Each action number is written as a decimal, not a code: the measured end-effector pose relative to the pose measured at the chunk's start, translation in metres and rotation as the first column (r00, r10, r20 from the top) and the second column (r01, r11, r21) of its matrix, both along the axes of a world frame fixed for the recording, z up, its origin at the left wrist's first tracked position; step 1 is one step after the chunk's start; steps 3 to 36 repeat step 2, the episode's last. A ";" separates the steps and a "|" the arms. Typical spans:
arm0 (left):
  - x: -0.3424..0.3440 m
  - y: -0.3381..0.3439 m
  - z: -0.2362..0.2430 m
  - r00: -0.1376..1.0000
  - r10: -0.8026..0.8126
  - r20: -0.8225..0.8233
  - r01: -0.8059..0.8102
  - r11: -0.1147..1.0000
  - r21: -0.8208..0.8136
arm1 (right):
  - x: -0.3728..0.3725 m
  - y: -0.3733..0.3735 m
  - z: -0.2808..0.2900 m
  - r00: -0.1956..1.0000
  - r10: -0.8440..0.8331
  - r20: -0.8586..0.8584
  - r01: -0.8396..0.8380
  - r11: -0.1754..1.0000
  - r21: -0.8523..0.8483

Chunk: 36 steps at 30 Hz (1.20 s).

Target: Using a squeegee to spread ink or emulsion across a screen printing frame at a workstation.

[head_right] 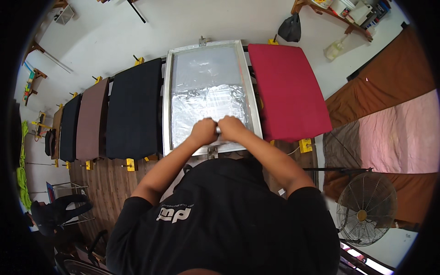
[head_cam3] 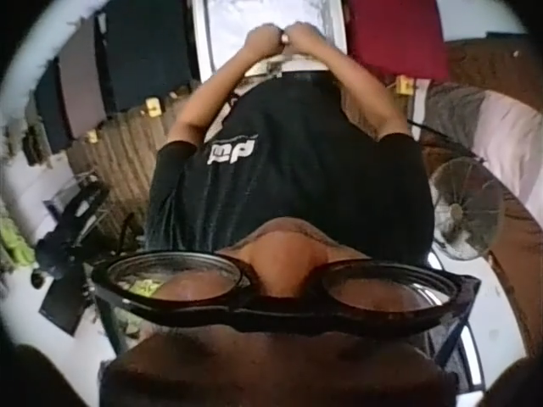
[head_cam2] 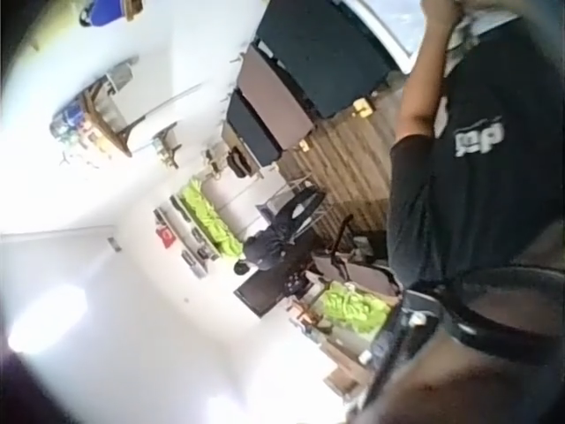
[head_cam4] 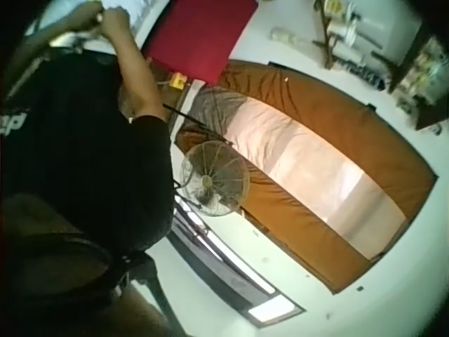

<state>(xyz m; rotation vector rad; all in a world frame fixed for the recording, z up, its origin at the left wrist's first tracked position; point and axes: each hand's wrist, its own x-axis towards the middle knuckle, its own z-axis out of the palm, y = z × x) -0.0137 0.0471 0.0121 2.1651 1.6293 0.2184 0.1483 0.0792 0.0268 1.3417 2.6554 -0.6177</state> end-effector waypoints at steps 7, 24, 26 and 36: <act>-0.003 0.031 -0.004 1.000 0.019 -0.005 -0.019 0.998 0.067 | -0.002 0.031 -0.005 1.000 0.008 -0.006 -0.008 0.995 0.096; -0.003 0.031 -0.004 1.000 0.019 -0.005 -0.019 0.998 0.067 | -0.002 0.031 -0.005 1.000 0.008 -0.006 -0.008 0.995 0.096; -0.003 0.031 -0.004 1.000 0.019 -0.005 -0.019 0.998 0.067 | -0.002 0.031 -0.005 1.000 0.008 -0.006 -0.008 0.995 0.096; -0.003 0.031 -0.004 1.000 0.019 -0.005 -0.019 0.998 0.067 | -0.002 0.031 -0.005 1.000 0.008 -0.006 -0.008 0.995 0.096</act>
